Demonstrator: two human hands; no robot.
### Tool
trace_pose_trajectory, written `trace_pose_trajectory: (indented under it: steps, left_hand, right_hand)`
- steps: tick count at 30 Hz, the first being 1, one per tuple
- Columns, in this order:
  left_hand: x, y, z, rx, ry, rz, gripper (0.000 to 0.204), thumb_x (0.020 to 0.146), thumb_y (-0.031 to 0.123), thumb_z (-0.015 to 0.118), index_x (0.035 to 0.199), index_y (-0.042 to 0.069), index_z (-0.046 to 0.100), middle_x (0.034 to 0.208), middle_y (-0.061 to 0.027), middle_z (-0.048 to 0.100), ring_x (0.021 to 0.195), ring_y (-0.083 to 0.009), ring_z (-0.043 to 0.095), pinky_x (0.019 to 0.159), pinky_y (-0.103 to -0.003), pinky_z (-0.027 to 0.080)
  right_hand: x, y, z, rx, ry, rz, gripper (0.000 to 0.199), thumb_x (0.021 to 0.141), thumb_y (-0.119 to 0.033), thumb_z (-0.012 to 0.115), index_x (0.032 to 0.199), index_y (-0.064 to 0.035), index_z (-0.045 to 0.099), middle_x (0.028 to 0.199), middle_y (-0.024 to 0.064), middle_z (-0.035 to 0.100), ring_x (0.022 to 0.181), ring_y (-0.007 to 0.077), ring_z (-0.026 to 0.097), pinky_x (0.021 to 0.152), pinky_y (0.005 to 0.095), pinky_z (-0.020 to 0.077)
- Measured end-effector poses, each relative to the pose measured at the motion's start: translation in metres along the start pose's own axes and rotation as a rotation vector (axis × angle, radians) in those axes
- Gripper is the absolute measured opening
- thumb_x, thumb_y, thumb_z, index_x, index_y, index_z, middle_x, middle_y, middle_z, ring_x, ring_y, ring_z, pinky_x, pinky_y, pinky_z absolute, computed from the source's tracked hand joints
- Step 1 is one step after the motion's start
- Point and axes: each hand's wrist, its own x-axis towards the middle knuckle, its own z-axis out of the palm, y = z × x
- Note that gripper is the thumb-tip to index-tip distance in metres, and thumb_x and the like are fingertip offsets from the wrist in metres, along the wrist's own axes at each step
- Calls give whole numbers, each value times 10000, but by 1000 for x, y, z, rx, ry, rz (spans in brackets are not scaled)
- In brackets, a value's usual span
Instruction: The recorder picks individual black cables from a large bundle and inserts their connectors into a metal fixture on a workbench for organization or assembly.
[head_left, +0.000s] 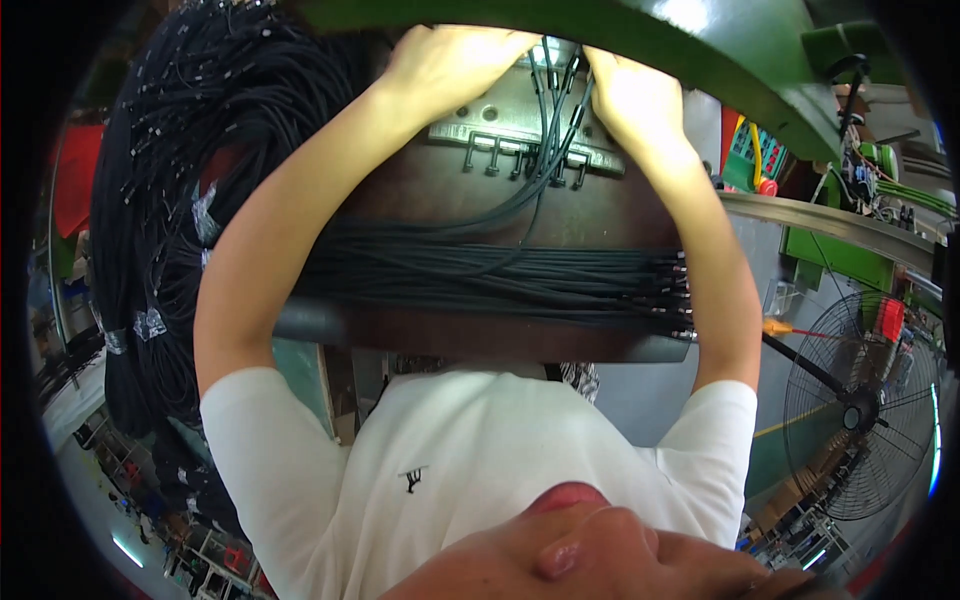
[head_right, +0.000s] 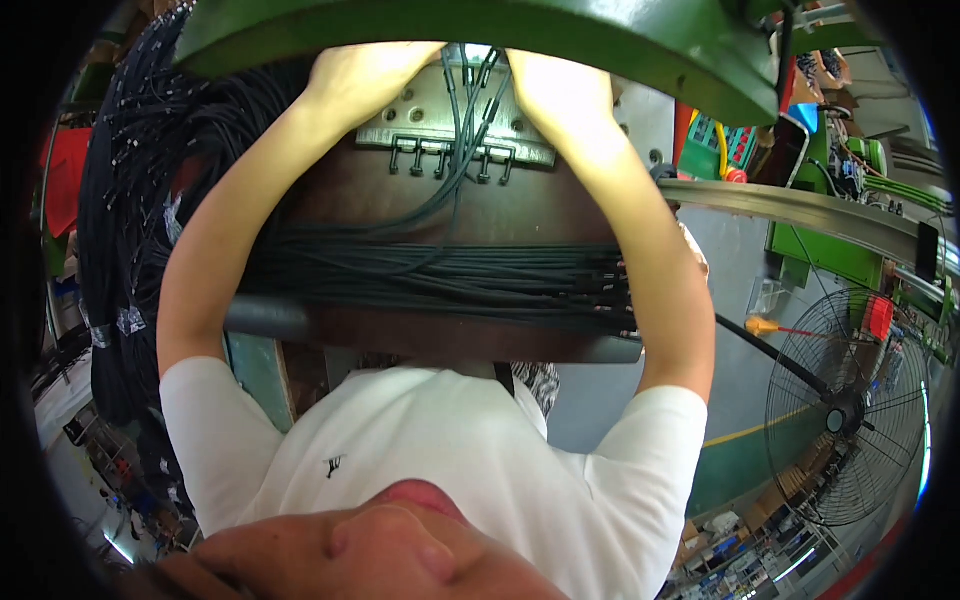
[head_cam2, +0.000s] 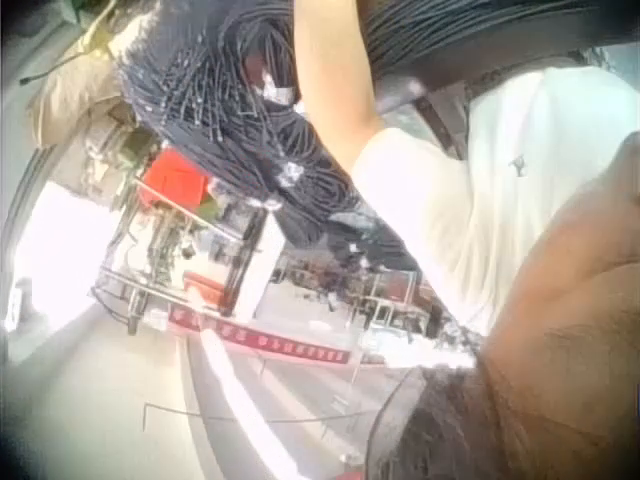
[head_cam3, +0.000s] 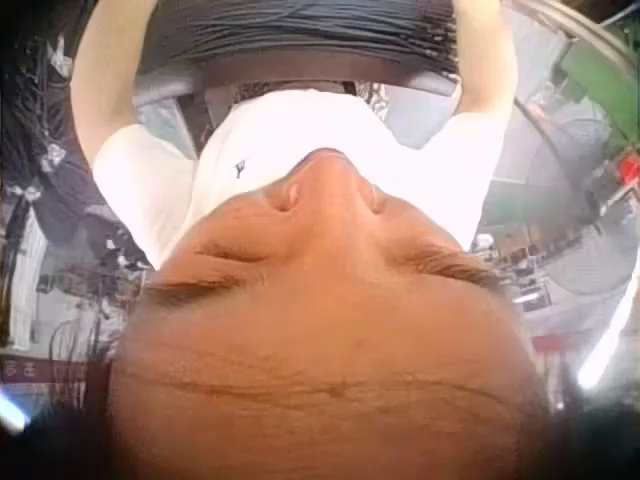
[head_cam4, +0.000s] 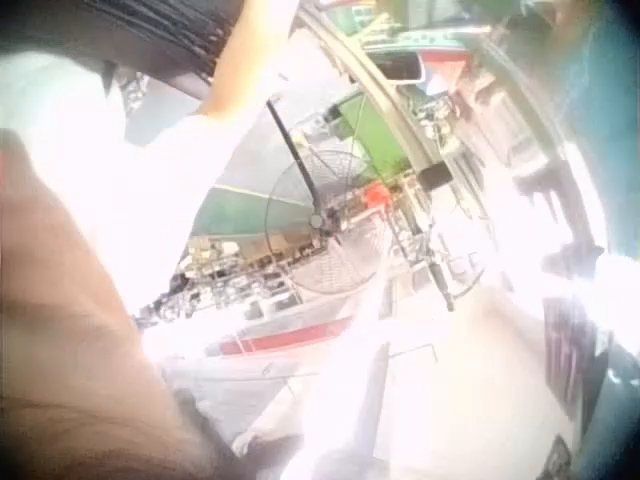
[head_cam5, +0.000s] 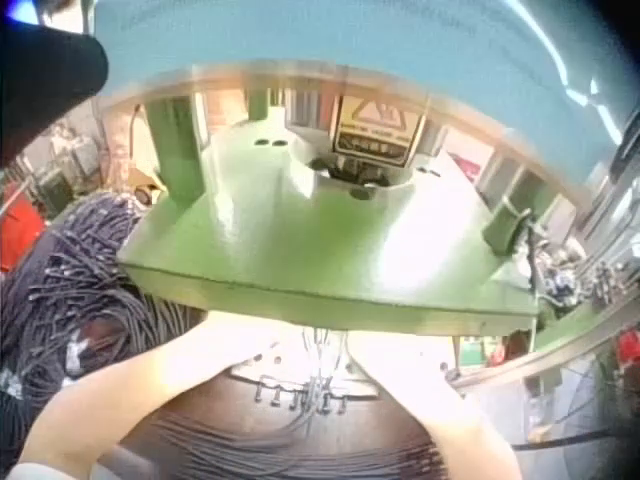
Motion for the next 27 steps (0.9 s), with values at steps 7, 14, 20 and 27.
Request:
trace_pose_trajectory:
  steps: [7, 14, 20, 27]
  left_hand:
    - [7, 3, 0, -530, -319, -375, 275, 947, 248, 492, 1022, 17, 622, 950, -147, 633, 859, -239, 589, 778, -383, 482]
    - [-13, -31, 26, 246, -61, 147, 223, 881, 269, 594, 959, 86, 694, 819, -84, 690, 688, -248, 653, 638, -349, 532]
    - [-24, -44, 30, 131, -133, -91, 213, 858, 194, 578, 1001, 71, 677, 917, -126, 680, 846, -280, 645, 761, -399, 510]
    - [4, -9, 0, -70, -357, -348, 276, 871, 223, 584, 1056, 23, 634, 924, -151, 668, 860, -296, 640, 769, -394, 503]
  right_hand:
    - [-4, 4, 8, 55, -125, 148, 159, 808, -213, 670, 893, -78, 677, 761, 131, 642, 689, 315, 622, 614, 400, 499]
    - [-7, 5, 3, 204, -13, 183, 242, 805, -277, 691, 861, -41, 679, 691, 128, 627, 633, 310, 616, 587, 394, 495]
    - [-16, 24, 14, 270, 31, 157, 180, 833, -207, 647, 848, -33, 690, 731, 134, 659, 633, 306, 627, 580, 389, 497]
    - [-10, 31, 17, 328, 2, 147, 222, 822, -244, 659, 879, -31, 687, 789, 129, 671, 697, 297, 632, 636, 402, 498]
